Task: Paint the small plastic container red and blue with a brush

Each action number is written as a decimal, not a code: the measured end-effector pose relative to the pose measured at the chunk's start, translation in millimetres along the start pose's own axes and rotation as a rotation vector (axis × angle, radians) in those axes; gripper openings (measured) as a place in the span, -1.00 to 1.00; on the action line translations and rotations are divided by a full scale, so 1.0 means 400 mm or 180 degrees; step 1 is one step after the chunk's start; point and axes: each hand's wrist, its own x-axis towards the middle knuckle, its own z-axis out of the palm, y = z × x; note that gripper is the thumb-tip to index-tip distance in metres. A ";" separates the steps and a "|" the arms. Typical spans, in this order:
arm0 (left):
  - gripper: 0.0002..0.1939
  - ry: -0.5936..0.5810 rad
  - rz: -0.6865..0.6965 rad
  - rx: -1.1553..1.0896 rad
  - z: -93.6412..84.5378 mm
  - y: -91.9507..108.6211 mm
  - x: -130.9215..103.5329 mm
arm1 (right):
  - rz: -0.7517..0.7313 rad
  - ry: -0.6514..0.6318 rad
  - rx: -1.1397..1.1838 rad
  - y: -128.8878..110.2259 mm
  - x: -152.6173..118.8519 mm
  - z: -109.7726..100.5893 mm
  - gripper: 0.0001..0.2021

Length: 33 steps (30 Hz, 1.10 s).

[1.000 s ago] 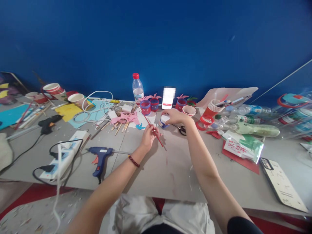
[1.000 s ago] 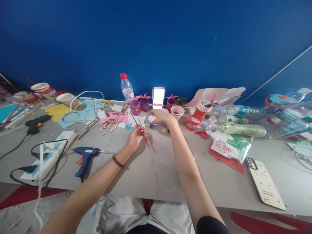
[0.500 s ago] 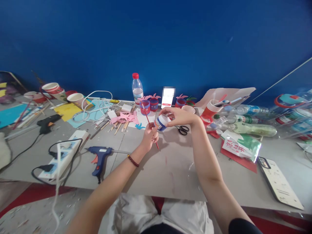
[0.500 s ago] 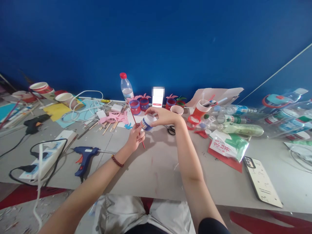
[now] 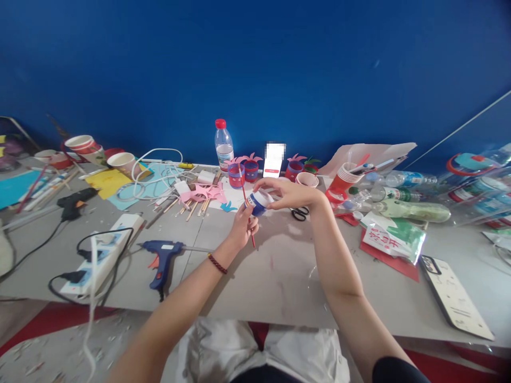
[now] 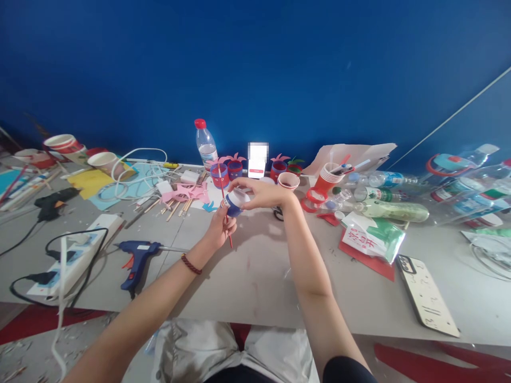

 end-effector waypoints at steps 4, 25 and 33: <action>-0.30 0.0065 0.0021 -0.0096 0.000 0.002 -0.002 | 0.0044 0.0014 -0.0152 0.000 0.003 0.004 -0.39; -0.46 0.0066 -0.0078 -0.0187 -0.019 0.019 0.010 | 0.0551 0.1162 -0.0250 0.058 0.013 -0.008 -0.45; -0.50 -0.0252 -0.0037 -0.0250 -0.025 0.026 0.009 | 0.1029 0.1506 -0.0496 0.193 0.083 0.047 -0.28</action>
